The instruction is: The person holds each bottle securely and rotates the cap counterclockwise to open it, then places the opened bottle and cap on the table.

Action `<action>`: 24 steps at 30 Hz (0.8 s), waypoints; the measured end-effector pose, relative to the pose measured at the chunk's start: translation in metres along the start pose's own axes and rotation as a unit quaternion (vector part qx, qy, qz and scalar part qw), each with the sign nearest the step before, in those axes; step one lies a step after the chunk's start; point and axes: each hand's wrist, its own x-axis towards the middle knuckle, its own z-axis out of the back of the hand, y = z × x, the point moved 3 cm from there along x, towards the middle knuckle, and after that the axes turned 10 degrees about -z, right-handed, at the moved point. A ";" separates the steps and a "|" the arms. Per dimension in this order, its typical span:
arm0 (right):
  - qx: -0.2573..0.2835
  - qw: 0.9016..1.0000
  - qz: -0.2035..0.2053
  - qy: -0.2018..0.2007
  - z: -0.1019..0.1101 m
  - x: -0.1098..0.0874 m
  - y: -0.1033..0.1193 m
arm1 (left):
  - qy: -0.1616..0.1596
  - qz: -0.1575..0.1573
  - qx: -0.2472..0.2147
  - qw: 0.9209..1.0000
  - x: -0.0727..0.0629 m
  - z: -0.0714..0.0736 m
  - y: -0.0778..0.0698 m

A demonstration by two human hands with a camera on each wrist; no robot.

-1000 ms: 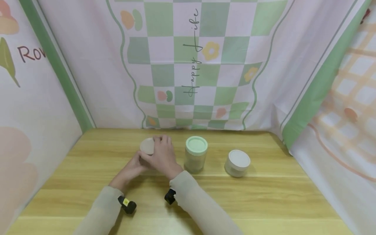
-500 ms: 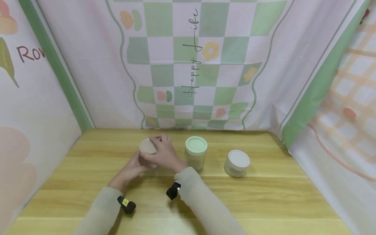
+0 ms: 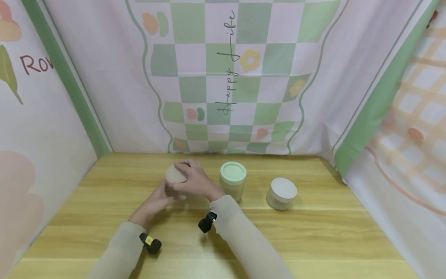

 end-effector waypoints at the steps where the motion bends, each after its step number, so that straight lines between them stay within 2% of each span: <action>1: -0.001 1.000 0.003 0.003 0.001 0.000 0.000 | 0.000 -0.001 -0.001 1.000 0.000 0.000 0.000; 6: -0.001 1.000 0.018 0.017 0.002 0.000 0.001 | 0.003 -0.013 -0.008 1.000 0.001 0.000 0.000; 8: 0.001 1.000 0.012 0.008 0.001 -0.001 0.002 | 0.006 -0.017 -0.012 1.000 0.001 0.000 0.000; 10: -0.005 1.000 -0.001 -0.022 -0.002 -0.002 0.004 | 0.007 -0.017 -0.012 1.000 0.001 0.000 0.000; 12: -0.029 0.997 -0.022 -0.070 -0.005 -0.004 0.007 | 0.006 -0.014 -0.012 1.000 0.001 0.000 0.001; 16: -0.093 0.981 -0.062 -0.157 -0.009 -0.007 0.011 | 0.000 -0.004 -0.009 1.000 0.000 0.000 0.000; 20: -0.130 0.972 -0.067 -0.185 -0.012 -0.007 0.014 | -0.002 0.006 -0.004 1.000 -0.002 0.001 -0.002; 24: -0.129 0.972 -0.058 -0.186 -0.013 -0.007 0.014 | -0.009 0.012 0.002 1.000 -0.003 0.002 -0.003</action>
